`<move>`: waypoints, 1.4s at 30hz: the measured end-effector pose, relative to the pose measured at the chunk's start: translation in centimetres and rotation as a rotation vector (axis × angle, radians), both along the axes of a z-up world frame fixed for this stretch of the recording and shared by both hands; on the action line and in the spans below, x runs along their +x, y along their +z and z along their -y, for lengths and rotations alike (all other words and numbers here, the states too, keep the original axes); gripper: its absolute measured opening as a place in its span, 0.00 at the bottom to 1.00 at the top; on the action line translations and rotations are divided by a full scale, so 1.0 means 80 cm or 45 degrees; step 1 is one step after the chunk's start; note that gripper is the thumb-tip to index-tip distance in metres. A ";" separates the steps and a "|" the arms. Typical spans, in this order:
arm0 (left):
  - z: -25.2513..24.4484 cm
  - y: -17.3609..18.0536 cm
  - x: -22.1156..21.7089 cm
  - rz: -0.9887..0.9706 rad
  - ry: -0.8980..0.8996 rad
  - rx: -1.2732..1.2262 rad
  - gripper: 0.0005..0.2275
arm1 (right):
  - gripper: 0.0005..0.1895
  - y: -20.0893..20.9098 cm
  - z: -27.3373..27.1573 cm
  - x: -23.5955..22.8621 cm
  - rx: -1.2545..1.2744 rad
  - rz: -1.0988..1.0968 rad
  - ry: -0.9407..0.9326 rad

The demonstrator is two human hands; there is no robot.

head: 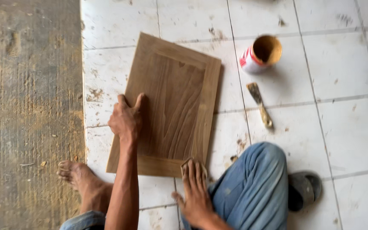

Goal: The person sits on a tiled floor and sands a rectangular wooden board using a sanding block. They rub the surface back and forth with both hands, focusing on the center and edges of the board. A paint can and brush are visible nearby.

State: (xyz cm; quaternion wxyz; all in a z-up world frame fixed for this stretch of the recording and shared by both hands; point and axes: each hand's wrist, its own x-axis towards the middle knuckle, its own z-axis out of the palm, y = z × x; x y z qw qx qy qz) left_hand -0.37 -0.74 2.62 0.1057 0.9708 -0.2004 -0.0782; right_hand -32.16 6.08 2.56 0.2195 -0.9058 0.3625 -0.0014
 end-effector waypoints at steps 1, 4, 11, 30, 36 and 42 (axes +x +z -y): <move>-0.001 -0.002 -0.002 0.013 0.006 -0.041 0.35 | 0.45 0.007 0.020 0.006 0.104 -0.095 0.056; -0.011 -0.011 -0.004 -0.035 0.018 -0.065 0.34 | 0.39 -0.019 0.145 0.058 0.066 0.081 -0.020; -0.006 0.010 -0.009 -0.063 0.090 -0.112 0.30 | 0.42 0.007 0.040 0.002 -0.117 0.051 0.106; -0.005 -0.032 0.013 0.044 0.073 -0.151 0.32 | 0.38 -0.036 0.200 0.097 -0.272 0.146 -0.170; -0.007 -0.028 0.007 0.103 0.100 -0.176 0.32 | 0.29 -0.001 0.152 0.076 -0.302 0.387 -0.188; -0.005 -0.036 0.010 0.127 0.115 -0.177 0.32 | 0.30 -0.023 0.197 0.104 -0.337 0.248 -0.130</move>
